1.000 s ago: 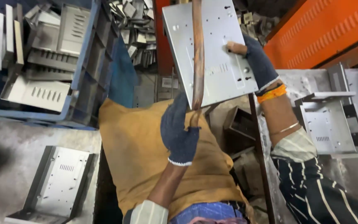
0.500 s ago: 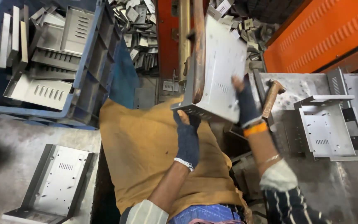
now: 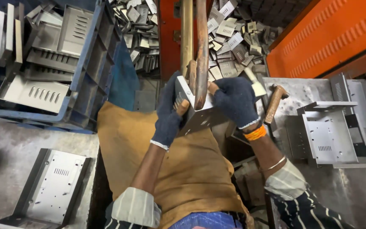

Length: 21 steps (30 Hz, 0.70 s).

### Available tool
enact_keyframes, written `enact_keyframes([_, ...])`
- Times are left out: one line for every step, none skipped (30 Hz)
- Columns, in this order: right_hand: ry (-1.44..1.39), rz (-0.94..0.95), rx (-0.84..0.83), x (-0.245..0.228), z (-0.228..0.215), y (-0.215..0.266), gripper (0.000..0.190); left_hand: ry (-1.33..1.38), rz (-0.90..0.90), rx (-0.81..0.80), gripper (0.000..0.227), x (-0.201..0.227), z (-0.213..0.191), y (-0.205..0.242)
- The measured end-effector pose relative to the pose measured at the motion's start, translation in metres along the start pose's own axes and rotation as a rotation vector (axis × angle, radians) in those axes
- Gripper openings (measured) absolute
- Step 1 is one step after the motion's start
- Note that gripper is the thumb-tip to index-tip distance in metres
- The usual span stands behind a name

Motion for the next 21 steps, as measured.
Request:
enact_keyframes([0.000, 0.000, -0.002, 0.004, -0.001, 0.001, 0.028, 0.000, -0.001, 0.002, 0.088, 0.000, -0.002, 0.000])
enact_keyframes([0.164, -0.115, 0.043, -0.004, -0.006, 0.001, 0.032, 0.042, 0.020, -0.075, 0.093, 0.001, 0.004, -0.002])
enact_keyframes([0.328, -0.230, 0.088, -0.012, -0.010, 0.002, 0.037, 0.084, 0.039, -0.151, 0.099, 0.003, 0.011, -0.003])
enact_keyframes([0.328, -0.227, 0.081, -0.015, -0.013, 0.003, 0.037, 0.086, 0.034, -0.149, 0.099, 0.003, 0.010, -0.004])
enact_keyframes([0.352, -0.300, 0.104, -0.025, -0.017, 0.005, 0.037, 0.099, 0.009, -0.183, 0.105, 0.002, 0.013, -0.005])
enact_keyframes([0.373, -0.375, 0.129, -0.036, -0.020, 0.008, 0.036, 0.110, -0.015, -0.217, 0.111, 0.000, 0.014, -0.006])
enact_keyframes([0.371, -0.373, 0.124, -0.036, -0.019, 0.009, 0.036, 0.109, -0.020, -0.214, 0.111, 0.002, 0.012, -0.004])
enact_keyframes([0.394, -0.381, 0.127, -0.037, -0.019, 0.009, 0.040, 0.076, -0.019, -0.233, 0.111, 0.004, 0.012, -0.004])
enact_keyframes([0.418, -0.389, 0.130, -0.038, -0.018, 0.008, 0.044, 0.042, -0.018, -0.253, 0.111, 0.005, 0.012, -0.004])
enact_keyframes([0.417, -0.388, 0.126, -0.042, -0.020, 0.008, 0.044, 0.042, -0.021, -0.251, 0.111, 0.001, 0.012, -0.004])
enact_keyframes([0.403, -0.415, 0.117, -0.047, -0.021, 0.009, 0.042, 0.075, -0.035, -0.258, 0.112, -0.003, 0.013, -0.004])
enact_keyframes([0.387, -0.439, 0.107, -0.053, -0.021, 0.011, 0.040, 0.108, -0.051, -0.266, 0.112, -0.008, 0.013, -0.002])
enact_keyframes([0.385, -0.435, 0.103, -0.053, -0.021, 0.013, 0.040, 0.109, -0.057, -0.266, 0.112, -0.013, 0.013, 0.001])
enact_keyframes([0.381, -0.438, 0.095, -0.053, -0.021, 0.011, 0.038, 0.124, -0.023, -0.261, 0.111, -0.015, 0.013, 0.000])
enact_keyframes([0.377, -0.441, 0.087, -0.053, -0.021, 0.010, 0.036, 0.139, 0.012, -0.256, 0.109, -0.017, 0.013, -0.001])
enact_keyframes([0.376, -0.439, 0.085, -0.053, -0.021, 0.009, 0.036, 0.138, 0.009, -0.256, 0.109, -0.008, 0.014, -0.001])
enact_keyframes([0.381, -0.429, 0.078, -0.053, -0.021, 0.009, 0.038, 0.176, -0.045, -0.259, 0.111, -0.004, 0.015, -0.002])
enact_keyframes([0.389, -0.417, 0.073, -0.052, -0.021, 0.008, 0.040, 0.216, -0.100, -0.265, 0.113, 0.000, 0.018, -0.003])
enact_keyframes([0.390, -0.411, 0.072, -0.051, -0.020, 0.010, 0.040, 0.218, -0.104, -0.269, 0.113, -0.012, 0.018, 0.004])
enact_keyframes([0.406, -0.395, 0.057, -0.048, -0.016, 0.008, 0.039, 0.218, -0.091, -0.255, 0.112, -0.024, 0.014, 0.004])
enact_keyframes([0.423, -0.378, 0.042, -0.046, -0.013, 0.007, 0.039, 0.218, -0.077, -0.240, 0.111, -0.035, 0.011, 0.005])
Point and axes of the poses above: each hand's wrist, its own y-axis away from the middle knuckle, its own z-axis out of the palm, x = y × z, the point moved 10 cm from there along -y, towards the middle knuckle, and after that the axes turned 1 degree about -x, right-handed, at the moved point
